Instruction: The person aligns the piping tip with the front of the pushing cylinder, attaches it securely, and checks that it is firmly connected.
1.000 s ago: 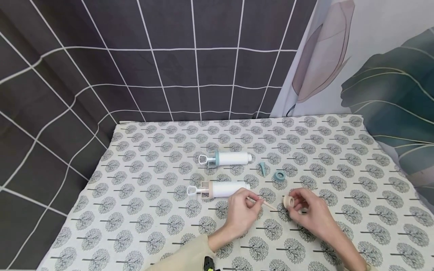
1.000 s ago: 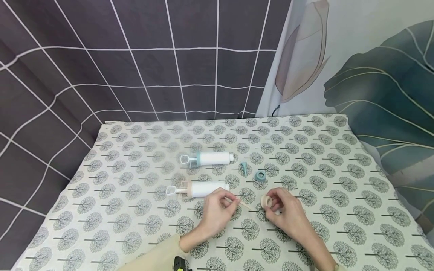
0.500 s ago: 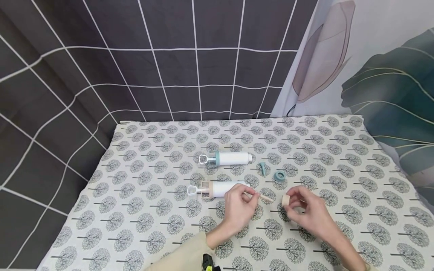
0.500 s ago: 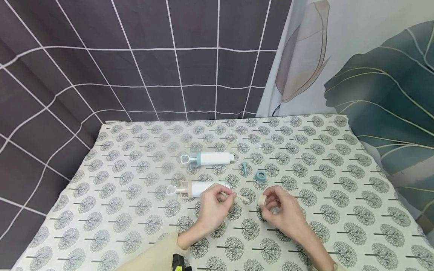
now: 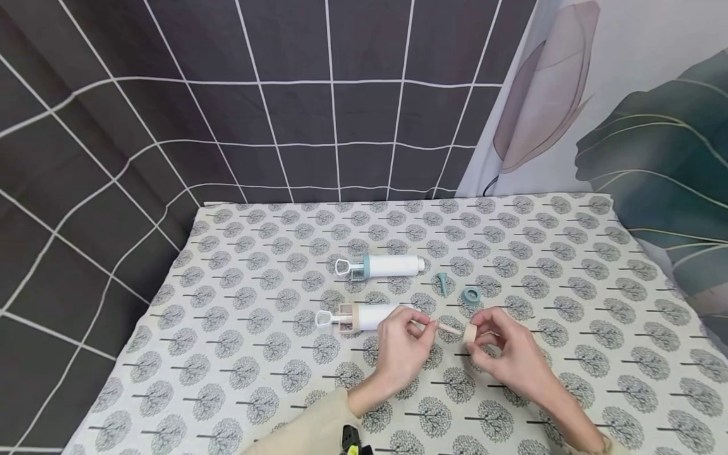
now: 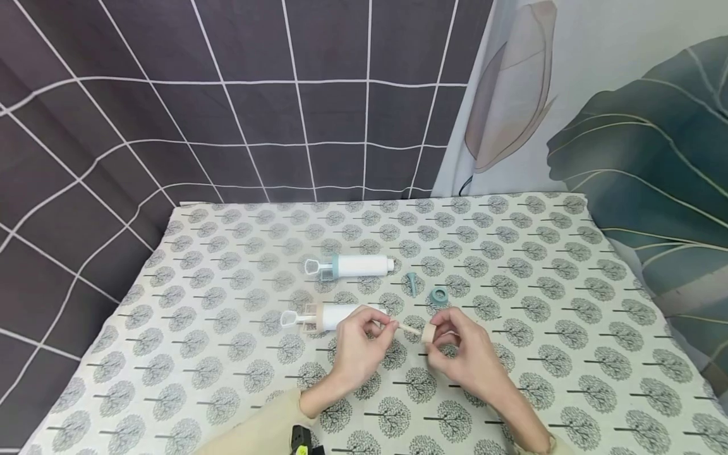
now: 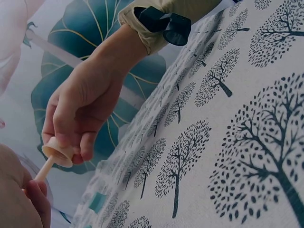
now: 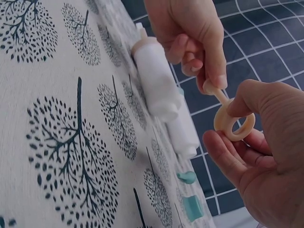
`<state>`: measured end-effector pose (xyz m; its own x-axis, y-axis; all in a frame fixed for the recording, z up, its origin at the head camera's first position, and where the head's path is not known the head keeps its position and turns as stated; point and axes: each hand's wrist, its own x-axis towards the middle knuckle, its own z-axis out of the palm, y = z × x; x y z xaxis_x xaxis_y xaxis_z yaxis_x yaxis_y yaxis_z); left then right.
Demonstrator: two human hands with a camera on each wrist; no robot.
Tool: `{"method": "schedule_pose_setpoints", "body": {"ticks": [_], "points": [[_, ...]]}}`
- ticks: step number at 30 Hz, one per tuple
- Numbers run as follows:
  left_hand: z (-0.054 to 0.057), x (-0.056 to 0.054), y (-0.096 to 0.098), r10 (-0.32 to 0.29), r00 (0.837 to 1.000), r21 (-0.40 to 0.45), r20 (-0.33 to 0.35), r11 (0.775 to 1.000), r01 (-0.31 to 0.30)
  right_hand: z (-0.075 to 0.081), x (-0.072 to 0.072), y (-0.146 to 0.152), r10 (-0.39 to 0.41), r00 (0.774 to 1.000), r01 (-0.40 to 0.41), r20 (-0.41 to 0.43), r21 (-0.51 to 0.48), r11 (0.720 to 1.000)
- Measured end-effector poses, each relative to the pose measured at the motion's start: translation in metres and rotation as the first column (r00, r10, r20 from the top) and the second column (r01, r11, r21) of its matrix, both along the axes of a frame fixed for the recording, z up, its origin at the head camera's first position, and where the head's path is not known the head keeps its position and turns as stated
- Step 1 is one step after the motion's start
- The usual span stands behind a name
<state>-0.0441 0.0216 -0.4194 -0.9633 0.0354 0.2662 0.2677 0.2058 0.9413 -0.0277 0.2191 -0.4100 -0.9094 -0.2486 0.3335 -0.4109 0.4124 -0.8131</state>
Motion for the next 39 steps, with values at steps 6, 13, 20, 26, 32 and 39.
{"method": "schedule_pose_setpoints", "body": {"ticks": [6,13,20,26,32,39], "points": [[0.001,0.000,0.001,0.011,1.000,-0.005,-0.011,1.000,-0.011,0.000,-0.001,-0.003,0.034,0.999,-0.034,0.013,-0.042,0.999],[0.003,0.001,0.002,0.012,1.000,-0.013,-0.022,1.000,-0.012,-0.001,-0.002,-0.007,0.064,0.997,-0.061,0.032,-0.090,0.994],[0.001,0.002,0.003,0.005,0.999,-0.023,-0.040,1.000,-0.006,0.002,-0.004,-0.010,0.063,0.995,-0.056,0.071,-0.095,0.994],[0.000,0.003,0.003,0.000,0.999,-0.027,-0.051,1.000,-0.001,0.002,-0.004,-0.011,0.062,0.994,-0.053,0.086,-0.102,0.993],[0.001,0.004,0.003,-0.010,0.999,-0.025,-0.050,1.000,0.009,0.001,-0.006,-0.011,0.077,0.993,-0.067,0.086,-0.114,0.991],[0.002,0.005,0.004,-0.041,0.997,-0.039,-0.062,0.998,0.038,-0.001,-0.009,-0.013,0.074,0.996,-0.069,0.049,-0.094,0.993]]}}
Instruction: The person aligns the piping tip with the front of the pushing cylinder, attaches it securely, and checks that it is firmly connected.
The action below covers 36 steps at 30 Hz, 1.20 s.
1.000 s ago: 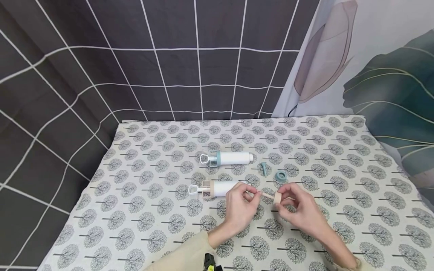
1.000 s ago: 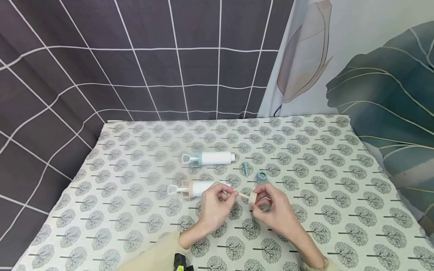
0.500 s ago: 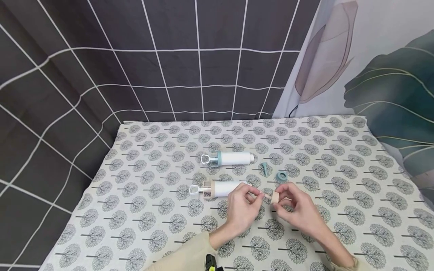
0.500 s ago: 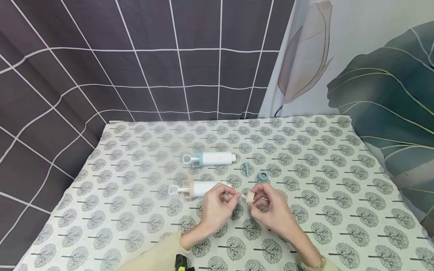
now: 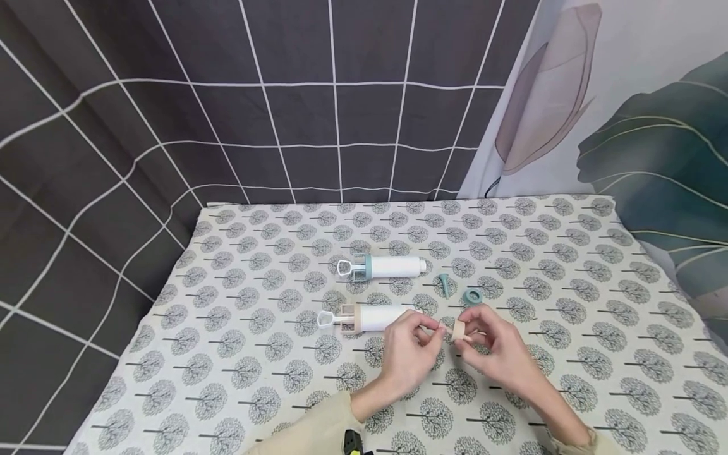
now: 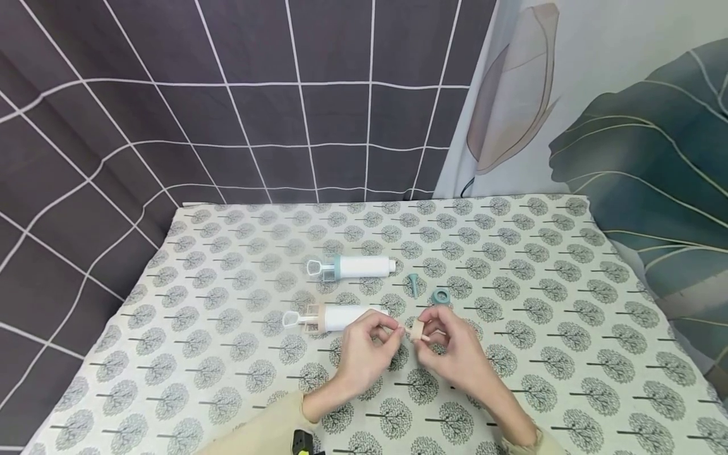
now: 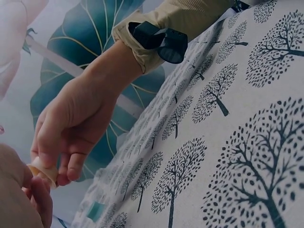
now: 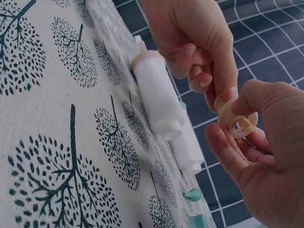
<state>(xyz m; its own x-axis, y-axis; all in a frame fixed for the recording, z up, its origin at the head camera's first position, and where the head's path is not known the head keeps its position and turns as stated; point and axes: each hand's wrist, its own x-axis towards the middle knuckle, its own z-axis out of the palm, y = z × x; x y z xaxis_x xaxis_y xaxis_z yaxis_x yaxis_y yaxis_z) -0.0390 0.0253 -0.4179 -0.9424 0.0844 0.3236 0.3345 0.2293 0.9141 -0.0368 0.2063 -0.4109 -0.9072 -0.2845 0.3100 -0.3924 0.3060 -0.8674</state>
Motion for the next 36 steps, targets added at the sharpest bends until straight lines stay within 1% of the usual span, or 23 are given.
{"method": "schedule_pose_setpoints", "body": {"ticks": [4,10,15,19,22,25,28,32,36], "points": [[-0.0010,0.0009,0.0002,-0.019,0.999,-0.009,-0.028,1.000,0.019,-0.0001,0.0005,-0.0019,0.010,1.000,-0.010,-0.015,-0.005,1.000],[-0.0013,0.0019,0.0003,-0.065,0.997,0.010,-0.048,0.998,0.065,-0.0007,0.0004,-0.0032,0.042,0.998,-0.043,-0.037,-0.030,0.999],[-0.0008,0.0032,-0.0003,-0.103,0.994,0.011,-0.028,0.995,0.103,-0.0013,0.0008,-0.0036,0.030,0.998,-0.030,-0.058,-0.009,1.000],[0.0010,0.0044,-0.0008,-0.114,0.993,0.005,-0.014,0.993,0.114,-0.0012,0.0010,-0.0043,0.027,0.997,-0.027,-0.067,-0.003,1.000],[0.0022,0.0046,-0.0013,-0.119,0.993,0.010,-0.006,0.993,0.119,-0.0009,0.0008,-0.0044,0.038,0.997,-0.039,-0.068,-0.013,0.999],[0.0030,0.0050,-0.0022,-0.136,0.991,0.021,-0.001,0.991,0.136,-0.0009,0.0003,-0.0042,0.049,0.996,-0.050,-0.076,-0.012,0.999],[0.0036,0.0060,-0.0030,-0.155,0.988,0.033,0.003,0.987,0.154,-0.0007,0.0000,-0.0045,0.059,0.996,-0.061,-0.067,-0.024,0.998],[0.0033,0.0069,-0.0038,-0.178,0.984,0.046,0.029,0.983,0.177,-0.0006,0.0000,-0.0046,0.063,0.996,-0.065,-0.061,-0.024,0.998],[0.0038,0.0075,-0.0041,-0.204,0.977,0.070,0.064,0.977,0.200,-0.0010,0.0001,-0.0042,0.056,0.996,-0.056,-0.072,0.006,0.998]]}}
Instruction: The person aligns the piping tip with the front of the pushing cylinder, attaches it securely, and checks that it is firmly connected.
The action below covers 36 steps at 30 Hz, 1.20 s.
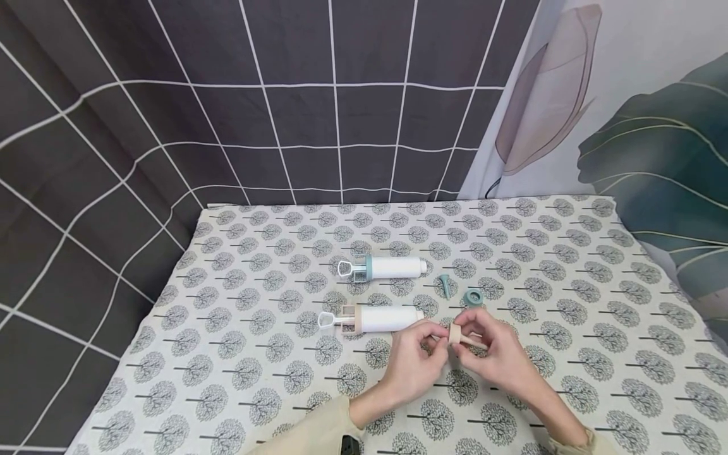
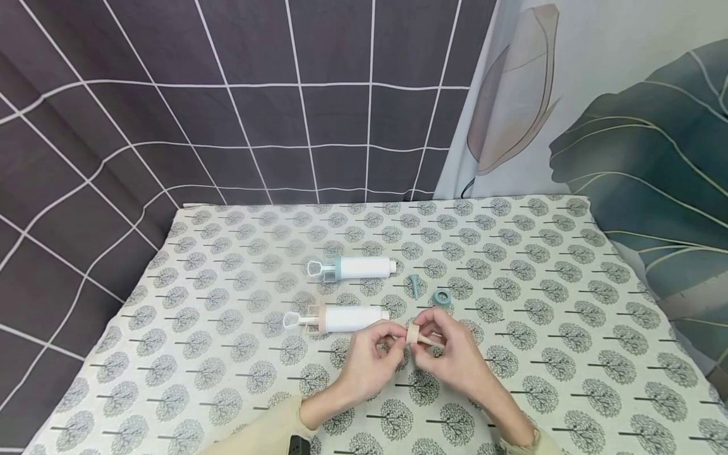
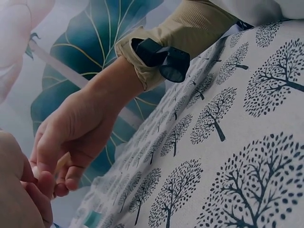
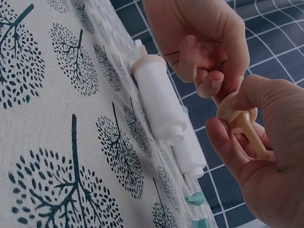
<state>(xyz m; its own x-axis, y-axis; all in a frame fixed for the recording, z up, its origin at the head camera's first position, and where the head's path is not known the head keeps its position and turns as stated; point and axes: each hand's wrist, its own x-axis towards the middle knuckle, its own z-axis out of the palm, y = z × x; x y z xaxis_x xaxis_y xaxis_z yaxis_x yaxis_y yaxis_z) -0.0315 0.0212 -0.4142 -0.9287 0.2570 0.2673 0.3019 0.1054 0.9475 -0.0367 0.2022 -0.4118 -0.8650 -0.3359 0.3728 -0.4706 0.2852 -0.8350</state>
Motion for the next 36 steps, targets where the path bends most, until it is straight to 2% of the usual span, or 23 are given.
{"method": "schedule_pose_setpoints", "body": {"ticks": [4,12,16,22,29,32,36], "points": [[0.002,0.002,0.000,-0.034,0.998,0.031,0.049,0.999,0.033,0.000,0.000,0.001,-0.002,1.000,0.002,0.015,0.008,1.000],[0.006,0.005,-0.004,-0.085,0.986,0.075,0.142,0.994,0.075,-0.001,0.001,0.002,0.040,0.992,-0.030,0.121,-0.076,0.997],[0.007,0.005,-0.006,-0.096,0.985,0.068,0.146,0.994,0.087,0.000,0.001,0.003,0.035,0.992,-0.027,0.124,-0.063,0.998],[0.006,0.003,-0.008,-0.077,0.993,0.039,0.095,0.997,0.073,0.001,0.001,0.004,0.000,0.994,0.002,0.105,-0.019,1.000],[0.001,-0.003,-0.018,0.024,1.000,0.027,-0.006,0.999,-0.024,0.001,0.002,0.004,0.004,0.991,0.000,0.130,-0.029,1.000],[0.000,-0.010,-0.025,0.070,0.995,0.016,-0.068,0.997,-0.069,0.002,0.003,0.004,-0.009,0.989,0.013,0.144,-0.025,1.000],[0.000,-0.020,-0.035,0.142,0.974,-0.040,-0.178,0.988,-0.151,0.003,0.004,0.004,-0.021,0.986,0.024,0.165,-0.015,1.000]]}}
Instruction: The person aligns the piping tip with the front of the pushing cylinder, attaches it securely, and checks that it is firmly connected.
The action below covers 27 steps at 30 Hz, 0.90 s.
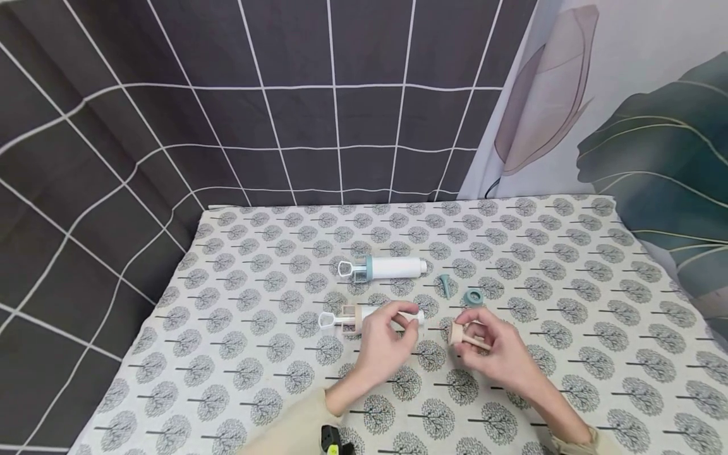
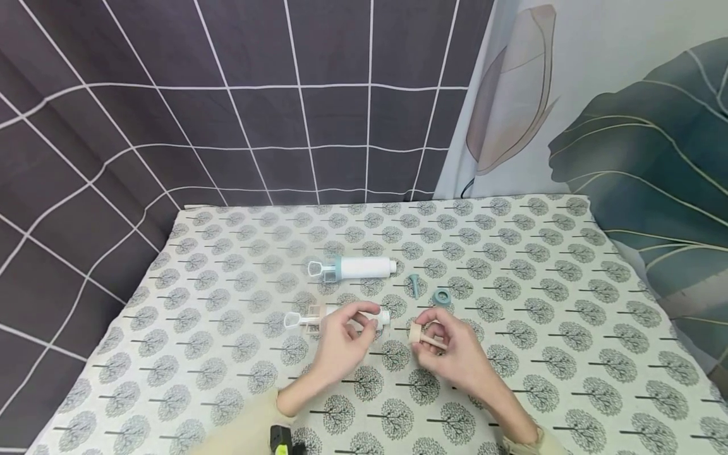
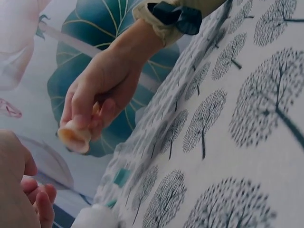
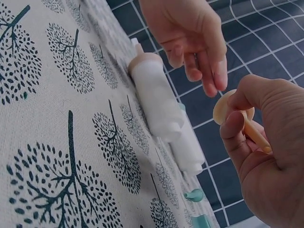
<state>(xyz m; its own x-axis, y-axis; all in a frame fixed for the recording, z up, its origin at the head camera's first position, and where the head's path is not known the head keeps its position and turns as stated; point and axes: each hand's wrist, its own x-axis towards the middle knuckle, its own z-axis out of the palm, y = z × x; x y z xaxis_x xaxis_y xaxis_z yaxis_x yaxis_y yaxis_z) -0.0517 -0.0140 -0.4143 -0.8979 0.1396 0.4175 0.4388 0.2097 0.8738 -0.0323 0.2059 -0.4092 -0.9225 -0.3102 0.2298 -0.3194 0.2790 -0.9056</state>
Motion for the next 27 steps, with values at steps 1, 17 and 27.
{"method": "schedule_pose_setpoints", "body": {"ticks": [1,17,27], "points": [[0.000,-0.002,-0.003,0.014,1.000,-0.017,-0.022,1.000,-0.014,0.000,0.000,0.000,-0.002,1.000,0.002,0.005,0.000,1.000],[0.002,-0.021,-0.034,0.078,0.995,-0.329,-0.062,0.940,-0.094,-0.001,0.002,0.001,-0.009,0.999,0.009,0.031,-0.002,1.000],[-0.003,-0.029,-0.049,0.090,0.995,-0.489,0.039,0.870,-0.060,-0.001,0.001,0.001,-0.020,0.998,0.019,0.055,0.012,1.000]]}}
